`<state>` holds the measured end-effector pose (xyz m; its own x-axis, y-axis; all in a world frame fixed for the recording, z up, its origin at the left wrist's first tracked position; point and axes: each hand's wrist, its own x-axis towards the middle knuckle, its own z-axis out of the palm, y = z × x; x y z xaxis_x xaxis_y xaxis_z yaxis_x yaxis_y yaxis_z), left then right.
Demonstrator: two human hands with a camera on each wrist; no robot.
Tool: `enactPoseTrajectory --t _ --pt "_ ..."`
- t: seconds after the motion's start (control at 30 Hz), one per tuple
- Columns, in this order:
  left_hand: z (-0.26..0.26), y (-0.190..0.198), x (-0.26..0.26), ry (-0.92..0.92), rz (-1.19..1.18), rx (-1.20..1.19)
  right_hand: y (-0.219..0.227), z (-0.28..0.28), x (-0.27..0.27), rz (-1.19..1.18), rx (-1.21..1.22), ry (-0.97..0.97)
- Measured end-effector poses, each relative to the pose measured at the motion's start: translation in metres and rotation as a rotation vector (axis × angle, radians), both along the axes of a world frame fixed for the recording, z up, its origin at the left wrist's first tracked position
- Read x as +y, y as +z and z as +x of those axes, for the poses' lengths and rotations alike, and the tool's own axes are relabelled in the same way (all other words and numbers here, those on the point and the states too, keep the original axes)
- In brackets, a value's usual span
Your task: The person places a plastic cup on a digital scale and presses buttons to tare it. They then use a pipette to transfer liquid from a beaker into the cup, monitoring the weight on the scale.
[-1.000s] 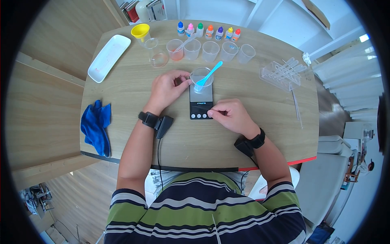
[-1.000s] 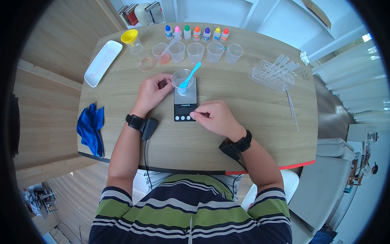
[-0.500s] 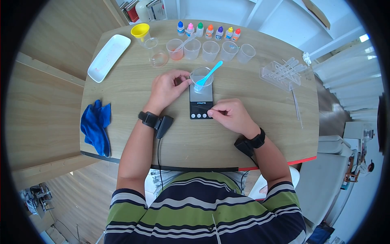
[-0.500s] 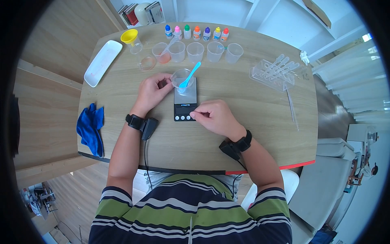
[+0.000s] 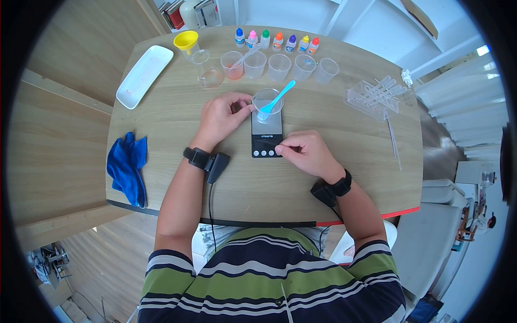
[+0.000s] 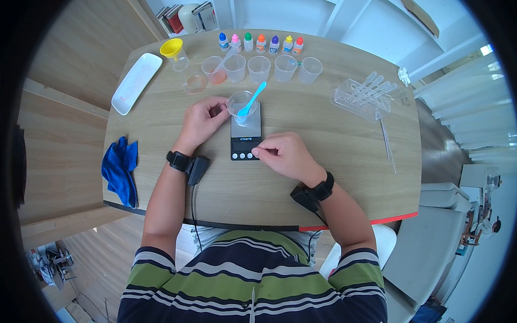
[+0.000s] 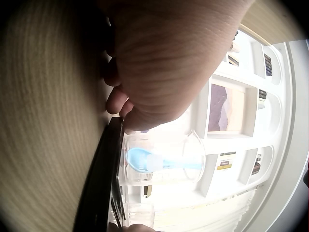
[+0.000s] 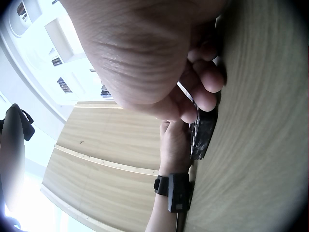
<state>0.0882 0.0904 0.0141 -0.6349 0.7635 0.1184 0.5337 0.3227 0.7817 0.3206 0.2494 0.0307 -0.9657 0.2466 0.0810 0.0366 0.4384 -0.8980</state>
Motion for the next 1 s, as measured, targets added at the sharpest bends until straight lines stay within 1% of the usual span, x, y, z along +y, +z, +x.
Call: enactPoseTrajectory --t 0.33,0.43,1.0 --pt "0.0007 0.0003 0.0001 -0.006 0.016 -0.004 0.0021 0.0013 0.0009 0.003 -0.036 0.012" --pt "0.0008 0.0011 -0.0001 -0.003 0.01 -0.008 -0.0002 0.0002 0.0005 0.002 -0.004 0.003" --pt "0.0005 -0.0008 0.0004 -0.003 0.023 0.006 0.0006 -0.0004 0.0003 0.009 -0.004 0.003"
